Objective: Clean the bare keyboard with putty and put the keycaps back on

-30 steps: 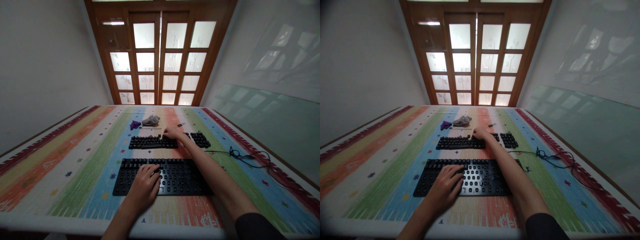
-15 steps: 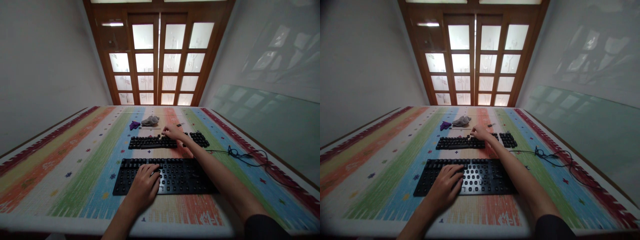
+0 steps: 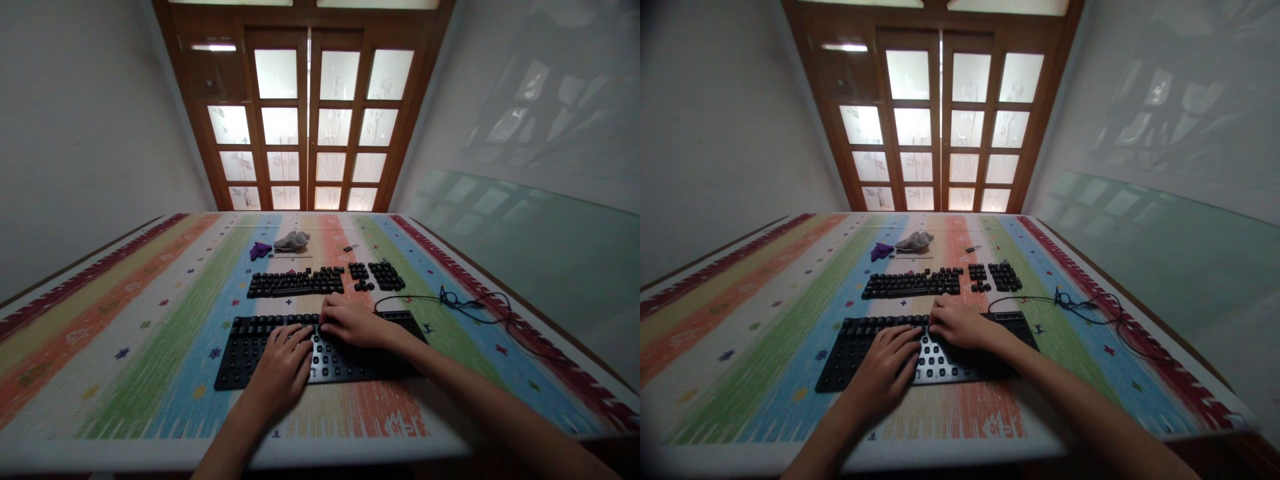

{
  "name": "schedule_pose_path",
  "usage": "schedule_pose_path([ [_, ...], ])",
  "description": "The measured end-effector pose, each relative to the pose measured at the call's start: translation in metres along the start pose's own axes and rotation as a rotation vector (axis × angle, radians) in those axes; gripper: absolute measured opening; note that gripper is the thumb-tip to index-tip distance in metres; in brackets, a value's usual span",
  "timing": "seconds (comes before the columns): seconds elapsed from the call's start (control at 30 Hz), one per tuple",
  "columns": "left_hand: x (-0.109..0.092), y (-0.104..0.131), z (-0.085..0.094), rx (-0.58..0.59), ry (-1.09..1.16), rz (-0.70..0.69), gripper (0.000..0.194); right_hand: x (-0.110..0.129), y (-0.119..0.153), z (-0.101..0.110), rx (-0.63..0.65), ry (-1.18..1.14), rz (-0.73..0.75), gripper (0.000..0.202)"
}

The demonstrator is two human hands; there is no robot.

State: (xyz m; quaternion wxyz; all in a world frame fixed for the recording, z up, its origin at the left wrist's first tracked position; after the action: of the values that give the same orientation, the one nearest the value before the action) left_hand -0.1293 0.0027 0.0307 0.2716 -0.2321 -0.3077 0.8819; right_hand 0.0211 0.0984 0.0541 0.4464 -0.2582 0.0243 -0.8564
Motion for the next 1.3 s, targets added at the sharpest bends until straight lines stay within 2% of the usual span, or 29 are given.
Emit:
schedule_pose_path([
  [0.2,-0.002,-0.002,0.002,0.005,-0.038,-0.051,0.023,0.003,-0.001,-0.008,-0.081,0.121,0.006,0.007],
  [0.6,-0.010,-0.020,0.008,0.091,-0.092,-0.149,0.015,0.007,0.000,-0.013,-0.108,0.181,0.001,0.011],
  [0.8,-0.006,-0.028,0.006,0.090,-0.116,-0.137,0.016,0.007,-0.001,-0.015,-0.116,0.212,0.021,0.012],
  [1.1,-0.005,-0.024,-0.005,0.051,-0.074,-0.068,0.024,0.011,-0.005,-0.015,-0.103,0.259,0.017,0.017],
  [1.3,-0.005,-0.023,-0.007,0.060,-0.086,-0.055,0.027,0.013,-0.009,-0.016,-0.062,0.292,-0.045,0.017],
])
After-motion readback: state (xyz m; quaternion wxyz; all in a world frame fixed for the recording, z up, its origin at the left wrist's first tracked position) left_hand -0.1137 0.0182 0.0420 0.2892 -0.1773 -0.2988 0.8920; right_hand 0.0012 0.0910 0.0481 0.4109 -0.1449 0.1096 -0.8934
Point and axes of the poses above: each hand's wrist, its own y-axis away from the middle knuckle, its own z-axis out of the back of the hand, x = y × z, the point moved 5 cm from there along -y, towards the middle knuckle, and after that the axes turned 9 degrees about -x, right-handed, at the moved point
